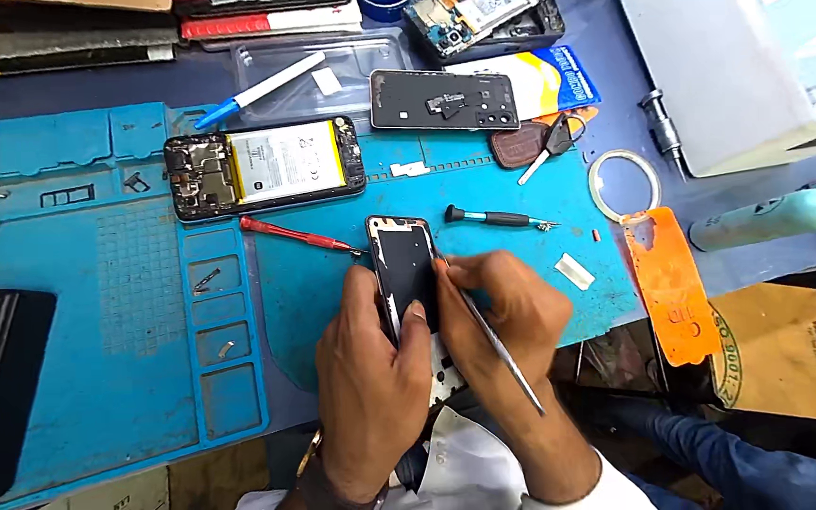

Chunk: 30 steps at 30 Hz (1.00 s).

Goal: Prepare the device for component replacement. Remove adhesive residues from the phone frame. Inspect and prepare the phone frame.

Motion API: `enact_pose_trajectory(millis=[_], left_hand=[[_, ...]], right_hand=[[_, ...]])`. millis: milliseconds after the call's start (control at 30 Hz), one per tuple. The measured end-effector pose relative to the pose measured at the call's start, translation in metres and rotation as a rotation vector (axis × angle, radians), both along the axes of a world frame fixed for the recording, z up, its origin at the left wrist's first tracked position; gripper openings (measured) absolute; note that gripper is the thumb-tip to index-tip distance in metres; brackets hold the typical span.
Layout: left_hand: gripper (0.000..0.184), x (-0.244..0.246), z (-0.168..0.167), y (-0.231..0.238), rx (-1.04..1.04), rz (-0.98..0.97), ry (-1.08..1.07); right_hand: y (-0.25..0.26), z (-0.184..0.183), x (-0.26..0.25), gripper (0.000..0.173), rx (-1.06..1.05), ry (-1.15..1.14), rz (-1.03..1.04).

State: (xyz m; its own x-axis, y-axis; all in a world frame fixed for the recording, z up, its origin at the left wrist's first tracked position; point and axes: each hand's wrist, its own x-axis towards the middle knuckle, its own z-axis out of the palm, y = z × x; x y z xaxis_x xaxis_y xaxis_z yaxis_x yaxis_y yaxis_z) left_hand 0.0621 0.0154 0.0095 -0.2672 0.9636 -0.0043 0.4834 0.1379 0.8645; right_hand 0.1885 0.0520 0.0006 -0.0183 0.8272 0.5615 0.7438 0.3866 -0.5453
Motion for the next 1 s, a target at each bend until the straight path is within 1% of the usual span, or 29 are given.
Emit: enact_pose_trajectory(millis=[100, 200, 267, 333, 467, 667, 833, 933, 1000], left_hand=[[0.022, 0.0, 0.001, 0.001, 0.0, 0.002, -0.031], [0.021, 0.002, 0.0, 0.001, -0.002, 0.017, -0.026], [0.02, 0.002, 0.0, 0.001, -0.003, 0.017, -0.016], [0.021, 0.001, -0.001, 0.001, -0.006, 0.005, -0.012], [0.022, 0.0, -0.001, 0.0, -0.005, -0.001, -0.045], [0.021, 0.001, 0.0, 0.001, 0.003, 0.012, -0.018], [0.021, 0.0, 0.0, 0.001, 0.001, -0.003, -0.051], [0.022, 0.0, 0.0, 0.002, 0.0, 0.007, -0.049], [0.02, 0.001, 0.0, 0.002, 0.007, 0.014, -0.03]], right_hand=[[0.007, 0.005, -0.002, 0.015, -0.016, -0.024, -0.013], [-0.016, 0.005, 0.006, 0.013, -0.026, 0.026, 0.019], [-0.025, 0.0, 0.009, 0.013, -0.005, 0.053, 0.004], [-0.017, -0.003, 0.007, 0.013, 0.01, 0.068, -0.004], [0.009, -0.001, -0.001, 0.015, -0.01, 0.015, -0.028], [-0.018, 0.0, 0.007, 0.012, -0.003, 0.044, 0.004], [0.012, 0.002, -0.001, 0.017, -0.014, -0.032, -0.012], [-0.001, 0.006, 0.002, 0.013, -0.035, -0.017, 0.014], [-0.014, 0.003, 0.006, 0.012, -0.006, 0.011, 0.024]])
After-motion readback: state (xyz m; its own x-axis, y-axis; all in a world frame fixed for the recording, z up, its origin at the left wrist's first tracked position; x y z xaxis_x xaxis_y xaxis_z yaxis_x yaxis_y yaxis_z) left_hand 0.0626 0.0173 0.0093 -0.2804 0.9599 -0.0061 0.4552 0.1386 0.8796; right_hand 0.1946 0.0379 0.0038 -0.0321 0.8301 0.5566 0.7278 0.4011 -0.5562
